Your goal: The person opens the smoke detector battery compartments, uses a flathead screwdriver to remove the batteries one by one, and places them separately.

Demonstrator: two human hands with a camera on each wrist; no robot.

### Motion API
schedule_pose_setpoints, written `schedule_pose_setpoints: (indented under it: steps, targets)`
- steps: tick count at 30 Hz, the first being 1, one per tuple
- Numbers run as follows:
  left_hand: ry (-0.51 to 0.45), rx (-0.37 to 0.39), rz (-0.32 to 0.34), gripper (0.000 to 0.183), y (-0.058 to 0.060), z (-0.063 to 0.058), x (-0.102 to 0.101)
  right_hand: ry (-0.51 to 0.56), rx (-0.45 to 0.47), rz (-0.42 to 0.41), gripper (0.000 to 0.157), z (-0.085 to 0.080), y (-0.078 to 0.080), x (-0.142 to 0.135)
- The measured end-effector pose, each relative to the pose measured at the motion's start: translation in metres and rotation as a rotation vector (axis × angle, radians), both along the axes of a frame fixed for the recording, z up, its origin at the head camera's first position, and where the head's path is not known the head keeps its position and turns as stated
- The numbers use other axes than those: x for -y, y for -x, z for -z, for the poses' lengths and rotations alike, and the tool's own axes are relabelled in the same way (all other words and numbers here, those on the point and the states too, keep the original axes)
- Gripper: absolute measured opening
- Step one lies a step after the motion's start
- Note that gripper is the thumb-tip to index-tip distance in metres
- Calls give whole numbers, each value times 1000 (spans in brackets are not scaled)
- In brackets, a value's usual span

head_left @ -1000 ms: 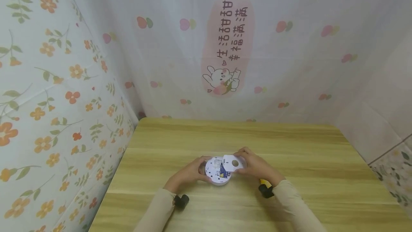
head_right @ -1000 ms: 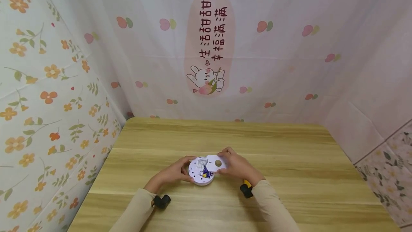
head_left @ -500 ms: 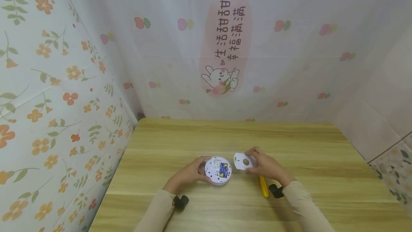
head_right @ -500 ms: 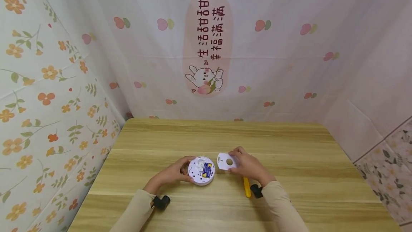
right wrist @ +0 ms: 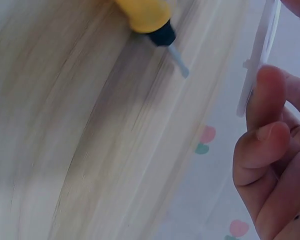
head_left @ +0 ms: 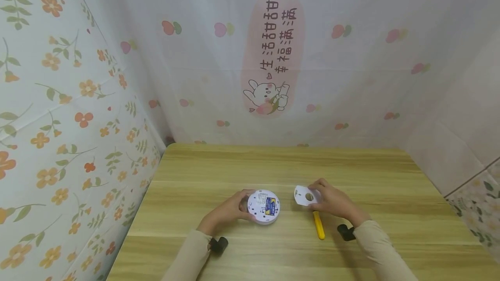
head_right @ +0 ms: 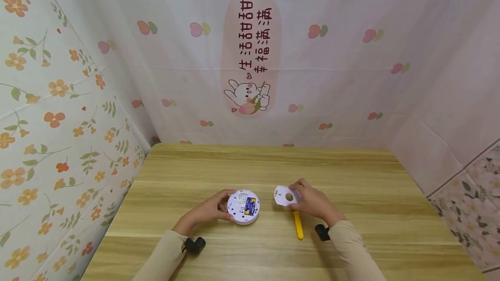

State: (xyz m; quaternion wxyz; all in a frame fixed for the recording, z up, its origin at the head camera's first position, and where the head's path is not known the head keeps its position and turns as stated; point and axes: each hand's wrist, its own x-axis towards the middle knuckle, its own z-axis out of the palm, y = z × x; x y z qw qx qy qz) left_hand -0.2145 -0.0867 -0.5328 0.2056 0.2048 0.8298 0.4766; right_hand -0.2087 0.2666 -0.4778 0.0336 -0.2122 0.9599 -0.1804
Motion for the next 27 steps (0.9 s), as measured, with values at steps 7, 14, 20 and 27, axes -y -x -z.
schedule_pose_setpoints:
  steps: [7,14,20,27]
  targets:
    - [10,-15,7,86,-1,-2,0,-61,-9,-9,54,1,-2,-11]
    - [3,-14,7,86,1,1,0,-91,-2,8,54,7,-1,-22]
    - [-12,-7,4,86,1,1,0,-87,-9,8,55,10,1,-32]
    - [-7,1,-6,86,0,1,0,-89,7,30,57,16,2,-45]
